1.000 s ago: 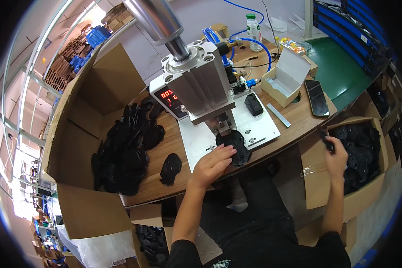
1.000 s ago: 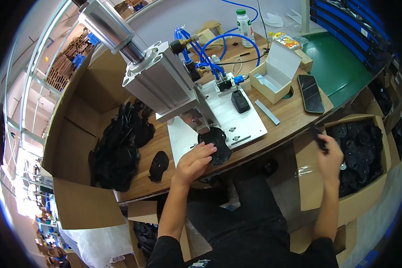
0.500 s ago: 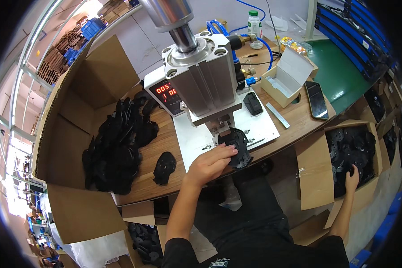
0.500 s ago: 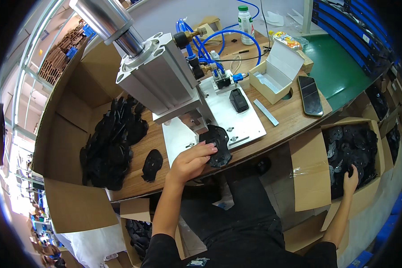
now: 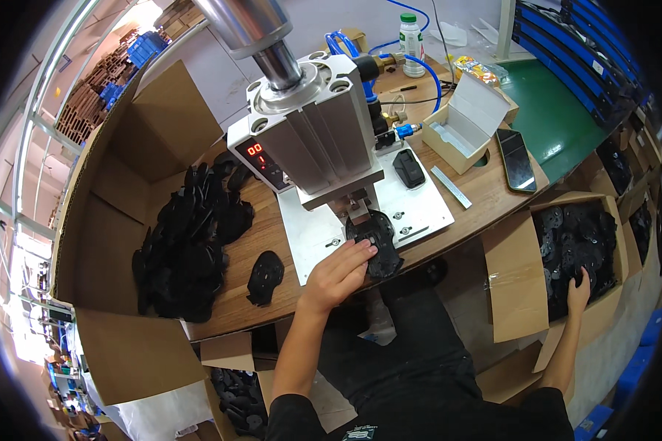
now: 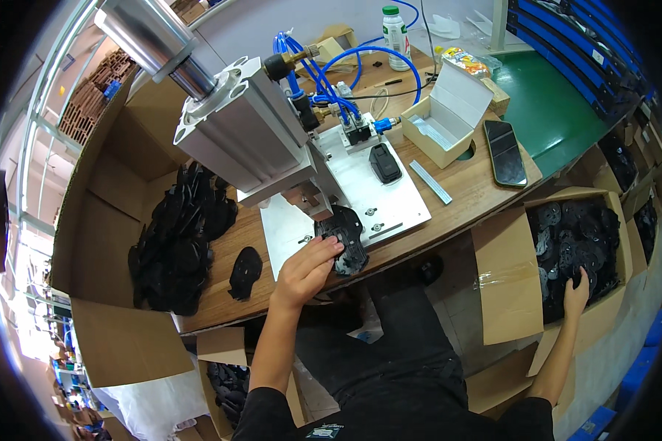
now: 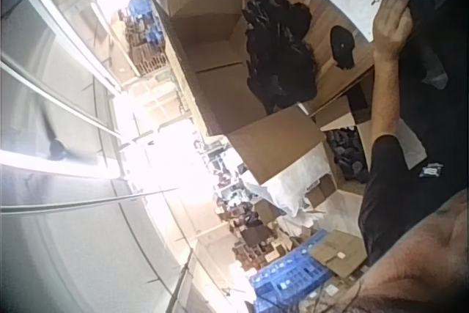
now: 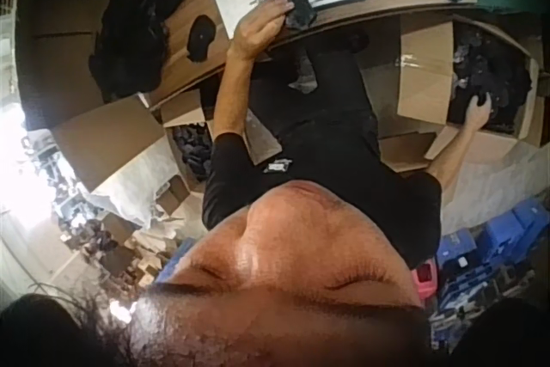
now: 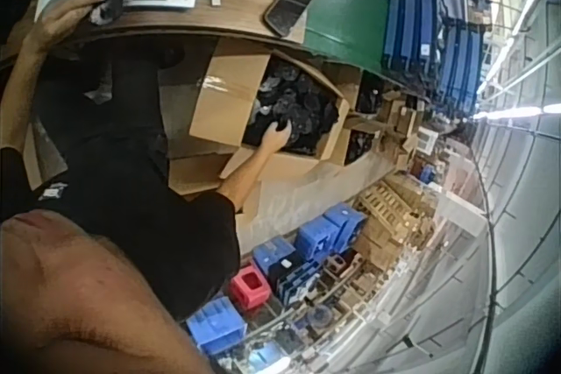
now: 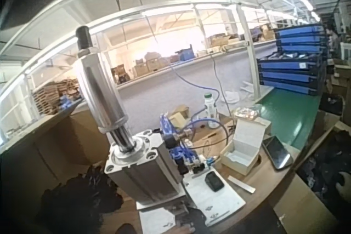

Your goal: Assembling black plastic components using a pneumatic press machine.

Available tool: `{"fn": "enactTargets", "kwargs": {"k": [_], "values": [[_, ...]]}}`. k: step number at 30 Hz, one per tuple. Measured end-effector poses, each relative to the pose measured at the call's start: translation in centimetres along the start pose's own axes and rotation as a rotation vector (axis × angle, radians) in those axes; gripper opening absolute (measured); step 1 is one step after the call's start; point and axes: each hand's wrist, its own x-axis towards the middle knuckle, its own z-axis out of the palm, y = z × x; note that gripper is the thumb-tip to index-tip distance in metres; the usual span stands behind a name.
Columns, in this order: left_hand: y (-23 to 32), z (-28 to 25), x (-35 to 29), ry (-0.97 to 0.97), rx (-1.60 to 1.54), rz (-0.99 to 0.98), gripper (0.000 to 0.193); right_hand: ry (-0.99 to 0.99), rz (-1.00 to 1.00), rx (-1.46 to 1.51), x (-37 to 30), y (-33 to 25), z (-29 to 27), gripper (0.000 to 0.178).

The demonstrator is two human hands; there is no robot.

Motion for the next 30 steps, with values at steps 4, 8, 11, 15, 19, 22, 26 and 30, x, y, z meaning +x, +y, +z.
{"fn": "enactTargets", "kwargs": {"k": [4, 8, 11, 15, 19, 22, 26, 30], "values": [[0.0, -0.3, 0.0, -0.016, -0.042, -0.025, 0.008, -0.028, 0.024, 0.012, -0.1, -0.7, 0.2, 0.052], [-0.3, -0.7, -0.9, -0.033, -0.097, -0.052, 0.005, 0.028, 0.026, 0.005, -0.1, -1.8, 0.3, 0.050], [-0.5, -0.7, -0.9, -0.050, -0.143, -0.060, 0.006, 0.149, -0.115, -0.073, 0.3, -4.0, 0.0, 0.048], [-0.3, -0.5, -0.6, -0.050, -0.131, -0.072, 0.007, -0.010, -0.064, 0.439, 0.3, -15.7, -1.7, 0.039], [-0.4, -0.7, -1.2, -0.016, -0.104, -0.072, 0.006, -0.352, -0.578, 0.698, -4.9, -36.5, -7.4, 0.043], [-0.4, -0.9, -1.4, -0.007, -0.085, -0.066, 0.007, -0.368, -1.206, 0.735, -7.7, -45.3, -7.1, 0.048], [-0.4, -0.2, -1.3, -0.036, -0.097, -0.057, 0.010, -0.386, -1.389, 0.625, -10.2, -50.8, -6.9, 0.059], [-0.6, -0.1, -2.3, -0.012, -0.168, -0.069, 0.012, -0.334, -1.367, 0.405, -12.2, -51.9, -5.0, 0.054]]}}
